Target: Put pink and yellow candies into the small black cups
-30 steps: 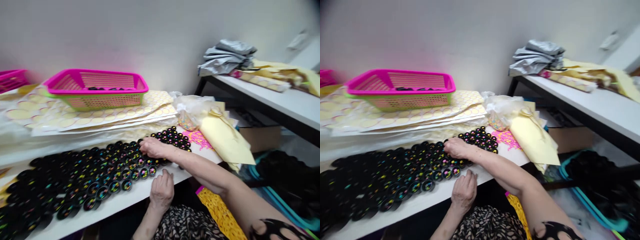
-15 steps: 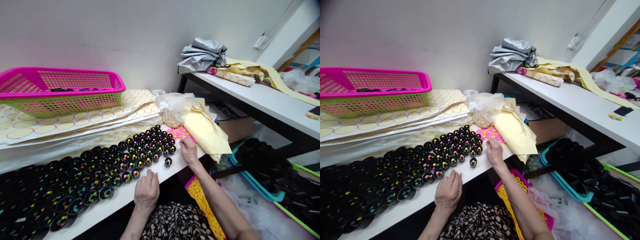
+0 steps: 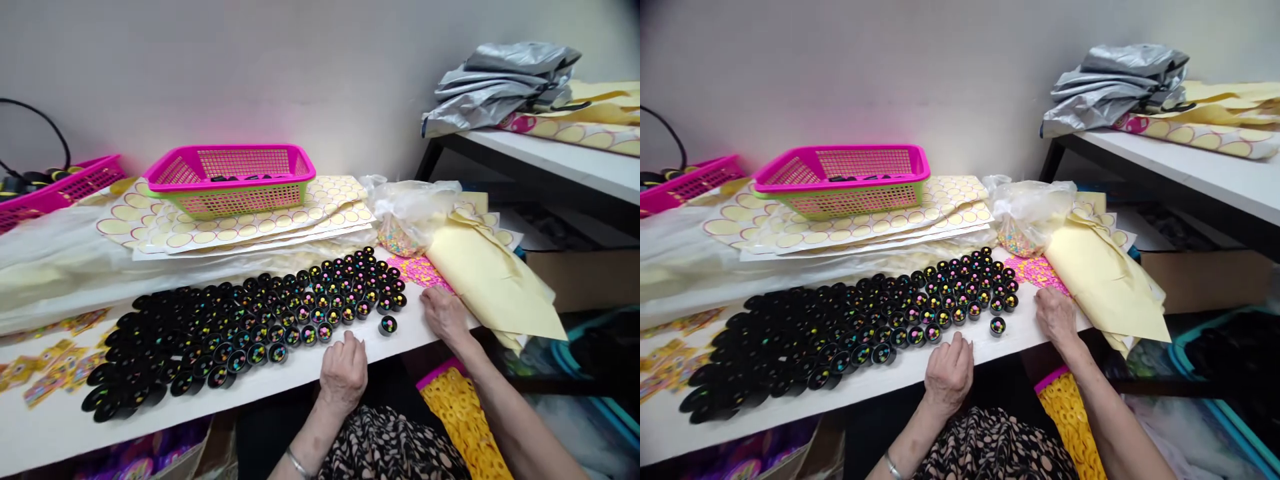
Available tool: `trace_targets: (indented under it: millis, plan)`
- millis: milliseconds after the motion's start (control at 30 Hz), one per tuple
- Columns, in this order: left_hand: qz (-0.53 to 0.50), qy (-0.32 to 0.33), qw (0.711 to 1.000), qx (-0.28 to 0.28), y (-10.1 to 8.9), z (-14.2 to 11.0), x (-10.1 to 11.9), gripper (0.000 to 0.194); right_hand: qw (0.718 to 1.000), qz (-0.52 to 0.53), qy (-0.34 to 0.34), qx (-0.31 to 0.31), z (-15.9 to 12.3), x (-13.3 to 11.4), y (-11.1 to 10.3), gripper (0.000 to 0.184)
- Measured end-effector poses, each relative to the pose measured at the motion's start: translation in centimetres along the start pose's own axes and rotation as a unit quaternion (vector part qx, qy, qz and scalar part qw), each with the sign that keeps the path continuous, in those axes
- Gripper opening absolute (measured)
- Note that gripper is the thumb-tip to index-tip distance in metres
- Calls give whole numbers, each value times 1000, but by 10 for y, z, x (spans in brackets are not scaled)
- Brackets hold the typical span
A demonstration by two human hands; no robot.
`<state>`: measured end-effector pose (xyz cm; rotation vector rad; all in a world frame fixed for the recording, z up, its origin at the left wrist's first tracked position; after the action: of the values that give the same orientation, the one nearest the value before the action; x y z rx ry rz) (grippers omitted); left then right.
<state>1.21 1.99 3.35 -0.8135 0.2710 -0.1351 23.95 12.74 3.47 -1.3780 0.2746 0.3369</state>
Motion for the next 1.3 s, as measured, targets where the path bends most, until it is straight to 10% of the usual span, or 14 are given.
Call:
trace_targets:
  millis: [233,900,1033,1300]
  plan:
    - [-7,-2,1000,-6,1,-2,0,15,986,54,72,-141,4,-15,11,22]
    - [-16,-21,1000,-3,3,-8,-1,16,994,85,-36,62,-8,-19,1,18]
    - [-17,-25,1000,8,1,-8,-1,17,951,257,-93,144,15,-71,-37,13]
    - [-33,-23,999,0,2,-9,-3,14,880,303,-333,-150,81,-245,11,9]
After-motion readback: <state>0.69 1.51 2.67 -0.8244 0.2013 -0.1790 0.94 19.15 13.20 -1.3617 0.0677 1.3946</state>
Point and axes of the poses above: each hand's wrist, its own z-axis towards the middle knuckle, its own y-axis out of the palm, x = y × z, the point moved 5 cm from there along z, towards the middle knuckle, and after that the axes turned 10 degrees about z, right-handed, at the moved point
